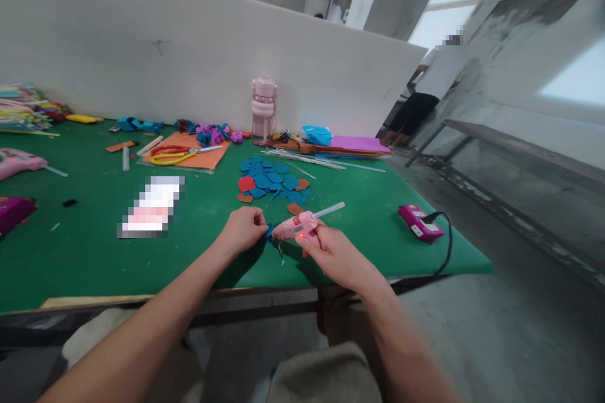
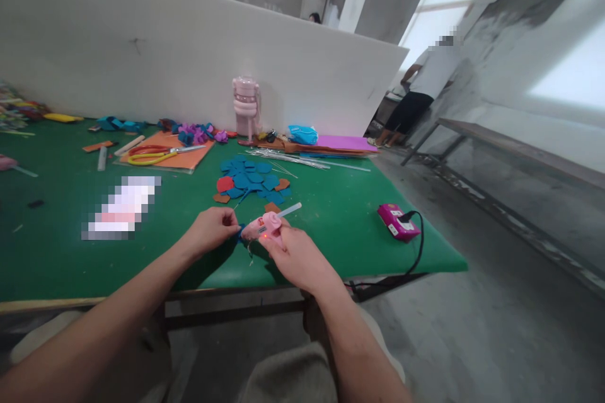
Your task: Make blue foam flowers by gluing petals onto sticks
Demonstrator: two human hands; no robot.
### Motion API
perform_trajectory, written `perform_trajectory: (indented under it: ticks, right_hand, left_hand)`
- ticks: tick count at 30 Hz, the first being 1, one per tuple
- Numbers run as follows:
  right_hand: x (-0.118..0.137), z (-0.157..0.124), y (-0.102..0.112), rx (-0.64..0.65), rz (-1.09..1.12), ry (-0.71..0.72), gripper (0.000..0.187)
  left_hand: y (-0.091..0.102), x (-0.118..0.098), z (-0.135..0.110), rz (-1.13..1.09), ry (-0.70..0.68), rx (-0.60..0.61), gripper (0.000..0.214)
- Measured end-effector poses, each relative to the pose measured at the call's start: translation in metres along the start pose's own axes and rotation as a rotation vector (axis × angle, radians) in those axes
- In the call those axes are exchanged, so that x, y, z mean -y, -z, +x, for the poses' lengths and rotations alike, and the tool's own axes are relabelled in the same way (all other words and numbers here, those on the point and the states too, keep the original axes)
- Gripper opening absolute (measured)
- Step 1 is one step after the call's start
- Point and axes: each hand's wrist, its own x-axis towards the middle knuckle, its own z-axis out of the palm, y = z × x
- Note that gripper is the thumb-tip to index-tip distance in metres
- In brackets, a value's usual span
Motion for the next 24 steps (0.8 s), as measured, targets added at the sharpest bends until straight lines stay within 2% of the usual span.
perform_trajectory:
  ticks: [24]
  right_hand:
    - [0.0042,-0.0002,0.0006,0.007,-0.005,0.014,0.028]
  left_hand:
    - [-0.0009,0.0012,0.0007,0.001,-0.004,0.005,0.008]
